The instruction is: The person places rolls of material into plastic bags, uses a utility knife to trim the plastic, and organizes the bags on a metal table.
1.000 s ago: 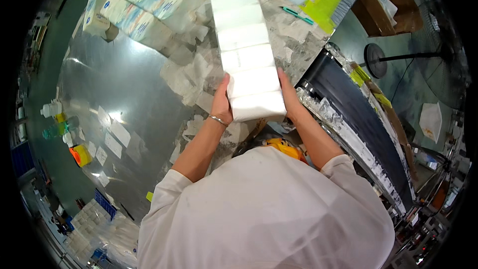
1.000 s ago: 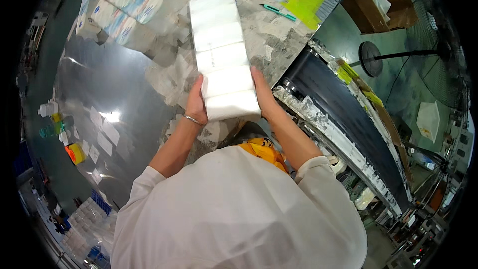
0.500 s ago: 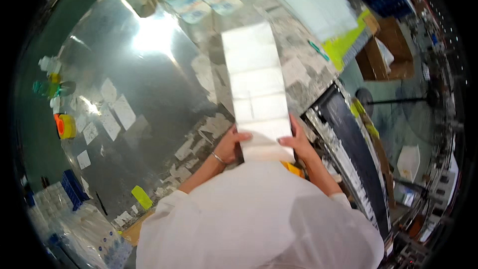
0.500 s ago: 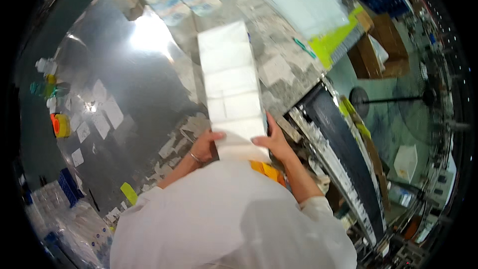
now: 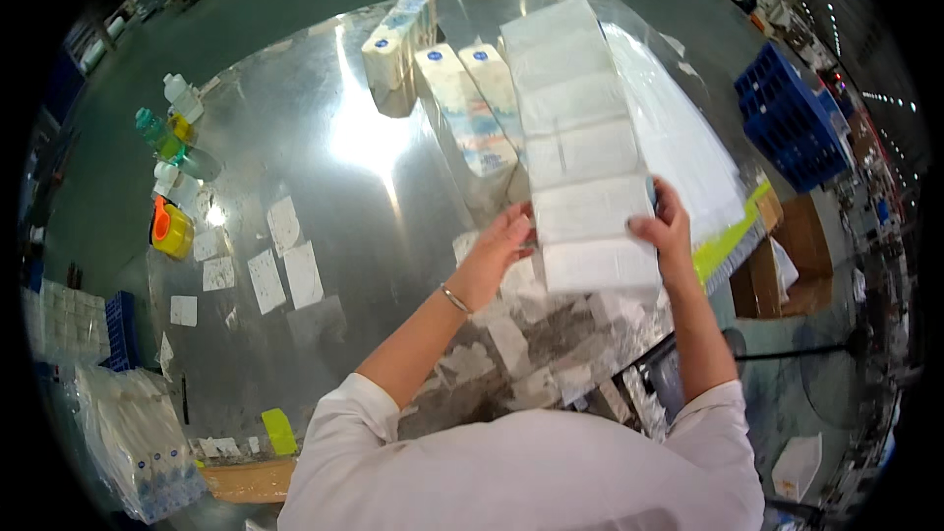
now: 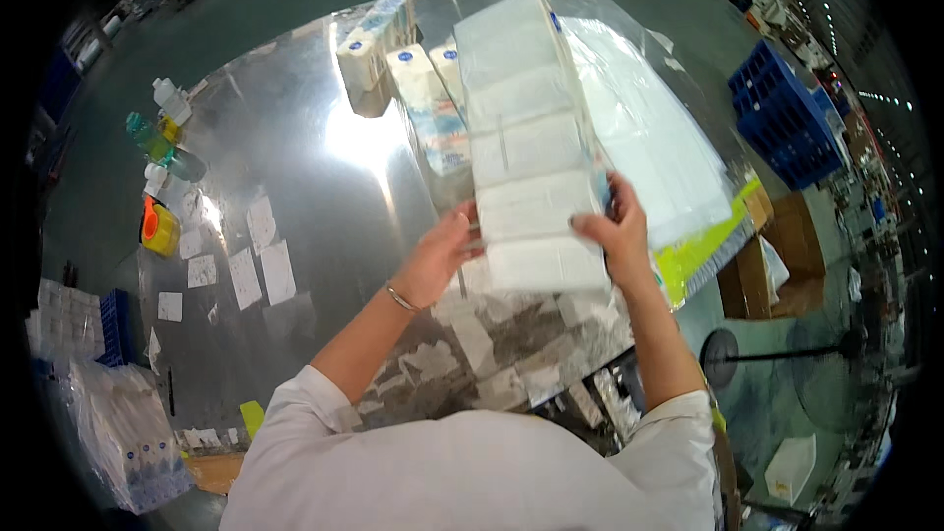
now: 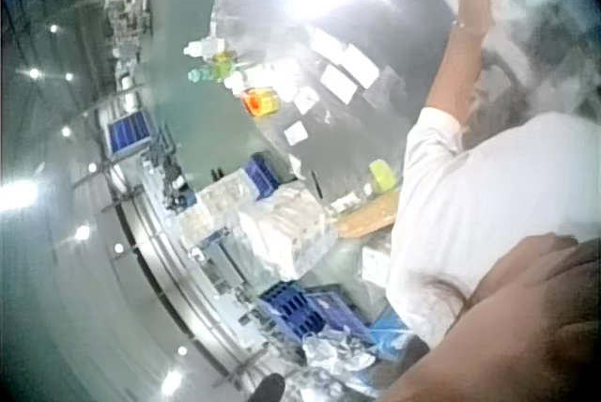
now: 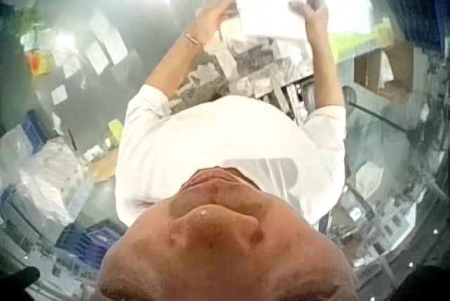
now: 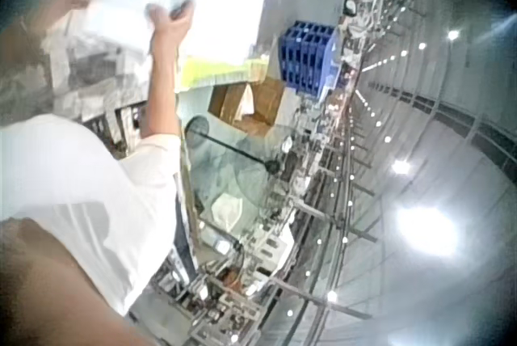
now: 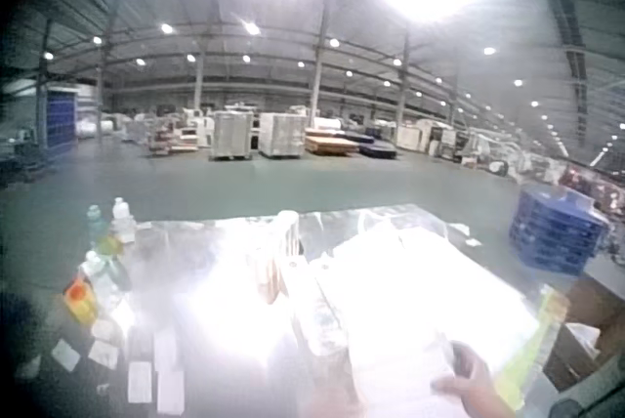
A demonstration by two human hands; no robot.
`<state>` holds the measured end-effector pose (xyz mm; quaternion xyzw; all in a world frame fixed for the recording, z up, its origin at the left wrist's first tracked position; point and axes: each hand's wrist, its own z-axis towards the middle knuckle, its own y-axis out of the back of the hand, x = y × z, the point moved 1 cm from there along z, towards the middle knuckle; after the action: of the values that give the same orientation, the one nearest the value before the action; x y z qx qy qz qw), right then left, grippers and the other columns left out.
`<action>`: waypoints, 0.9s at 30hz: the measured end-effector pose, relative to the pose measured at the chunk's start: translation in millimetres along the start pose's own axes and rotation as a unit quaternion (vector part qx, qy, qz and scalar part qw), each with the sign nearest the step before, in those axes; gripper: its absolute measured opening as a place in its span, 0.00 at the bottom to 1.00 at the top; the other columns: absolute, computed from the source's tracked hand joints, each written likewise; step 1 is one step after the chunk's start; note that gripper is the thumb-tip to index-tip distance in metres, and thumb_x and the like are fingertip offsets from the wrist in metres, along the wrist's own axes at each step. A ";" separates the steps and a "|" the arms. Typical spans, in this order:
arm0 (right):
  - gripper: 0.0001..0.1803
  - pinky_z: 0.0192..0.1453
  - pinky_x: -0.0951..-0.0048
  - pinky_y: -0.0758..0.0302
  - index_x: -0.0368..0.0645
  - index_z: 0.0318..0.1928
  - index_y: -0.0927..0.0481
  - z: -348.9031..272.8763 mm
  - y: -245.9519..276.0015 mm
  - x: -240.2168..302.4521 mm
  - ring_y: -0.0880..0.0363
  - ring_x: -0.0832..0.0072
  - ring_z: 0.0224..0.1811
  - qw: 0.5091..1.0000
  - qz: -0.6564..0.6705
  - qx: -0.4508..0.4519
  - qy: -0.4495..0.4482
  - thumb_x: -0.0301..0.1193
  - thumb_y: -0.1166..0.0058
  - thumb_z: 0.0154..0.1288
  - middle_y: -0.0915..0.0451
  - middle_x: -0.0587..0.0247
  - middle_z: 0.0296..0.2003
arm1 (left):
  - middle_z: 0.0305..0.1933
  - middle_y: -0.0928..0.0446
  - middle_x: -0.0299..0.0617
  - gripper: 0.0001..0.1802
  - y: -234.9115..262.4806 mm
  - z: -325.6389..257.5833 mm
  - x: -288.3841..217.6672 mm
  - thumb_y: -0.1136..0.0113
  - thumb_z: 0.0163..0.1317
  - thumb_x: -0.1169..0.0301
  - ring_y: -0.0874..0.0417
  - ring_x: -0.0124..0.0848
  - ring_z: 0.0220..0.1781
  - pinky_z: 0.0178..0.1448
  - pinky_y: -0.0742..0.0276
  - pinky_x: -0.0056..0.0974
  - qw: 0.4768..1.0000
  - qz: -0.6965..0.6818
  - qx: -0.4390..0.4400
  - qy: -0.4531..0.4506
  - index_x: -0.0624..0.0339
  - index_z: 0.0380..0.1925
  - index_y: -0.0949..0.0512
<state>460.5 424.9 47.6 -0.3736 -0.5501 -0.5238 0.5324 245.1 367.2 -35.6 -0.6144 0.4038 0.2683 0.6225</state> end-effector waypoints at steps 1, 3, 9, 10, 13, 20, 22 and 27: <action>0.41 0.46 0.72 0.30 0.34 0.56 0.40 29.7 1.5 5.9 0.28 0.68 0.42 0.998 -0.058 -0.008 0.031 0.32 0.43 0.37 0.30 0.51 0.42 | 0.54 0.35 0.42 0.29 8.9 14.6 -14.3 0.50 0.58 0.60 0.34 0.28 0.54 0.56 0.38 0.34 0.998 0.051 -0.034 -0.021 0.61 0.58 0.41; 0.41 0.46 0.69 0.30 0.39 0.58 0.41 76.5 -11.4 31.5 0.27 0.64 0.41 0.968 -0.238 0.015 0.073 0.36 0.44 0.38 0.32 0.47 0.44 | 0.52 0.33 0.41 0.28 40.3 44.4 -31.0 0.47 0.57 0.61 0.32 0.27 0.50 0.53 0.37 0.33 0.977 0.153 -0.132 -0.070 0.60 0.56 0.39; 0.40 0.48 0.63 0.31 0.47 0.62 0.44 175.0 -33.0 -11.7 0.27 0.56 0.43 0.865 -0.462 0.190 0.046 0.48 0.49 0.48 0.39 0.39 0.51 | 0.47 0.33 0.51 0.30 189.4 157.4 -74.6 0.36 0.44 0.64 0.30 0.40 0.48 0.51 0.33 0.39 0.800 0.435 -0.399 -0.109 0.63 0.48 0.32; 0.39 0.48 0.64 0.31 0.46 0.61 0.44 179.1 -33.3 -8.1 0.28 0.56 0.44 0.877 -0.416 0.229 0.075 0.48 0.50 0.50 0.39 0.39 0.51 | 0.50 0.33 0.54 0.32 232.5 169.2 -88.2 0.36 0.42 0.62 0.32 0.45 0.51 0.54 0.35 0.42 0.722 0.538 -0.422 -0.109 0.63 0.48 0.32; 0.34 0.52 0.67 0.34 0.40 0.60 0.43 197.9 2.3 -46.6 0.31 0.58 0.49 0.939 -0.232 0.220 0.125 0.43 0.51 0.57 0.40 0.44 0.53 | 0.50 0.33 0.55 0.34 254.4 206.6 -131.9 0.37 0.42 0.58 0.34 0.46 0.54 0.57 0.38 0.42 0.567 0.684 -0.450 -0.094 0.64 0.48 0.33; 0.37 0.63 0.61 0.46 0.38 0.61 0.47 265.9 184.2 -242.5 0.48 0.55 0.63 0.872 -0.480 -0.091 0.016 0.43 0.49 0.57 0.46 0.44 0.60 | 0.54 0.35 0.57 0.43 322.0 304.7 -195.9 0.38 0.39 0.48 0.35 0.49 0.57 0.59 0.39 0.45 0.421 0.816 -0.396 0.031 0.68 0.52 0.35; 0.39 0.64 0.57 0.50 0.38 0.62 0.48 269.8 221.1 -288.7 0.51 0.55 0.65 0.788 -0.602 -0.114 -0.050 0.48 0.52 0.57 0.48 0.45 0.61 | 0.52 0.33 0.56 0.40 355.7 325.7 -195.1 0.38 0.38 0.48 0.33 0.47 0.55 0.57 0.37 0.44 0.370 0.822 -0.432 -0.028 0.63 0.49 0.32; 0.38 0.66 0.53 0.59 0.42 0.63 0.48 256.4 231.5 -327.3 0.57 0.58 0.67 0.795 -0.593 -0.072 -0.104 0.53 0.60 0.59 0.51 0.50 0.64 | 0.53 0.35 0.56 0.35 456.5 353.9 -209.2 0.42 0.44 0.50 0.34 0.48 0.55 0.58 0.38 0.45 0.467 0.788 -0.402 0.020 0.64 0.48 0.32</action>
<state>685.3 762.5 -201.3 -0.0640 -0.6766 -0.7330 0.0281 -183.5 794.6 -140.4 -0.2241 0.5770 0.7654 -0.1758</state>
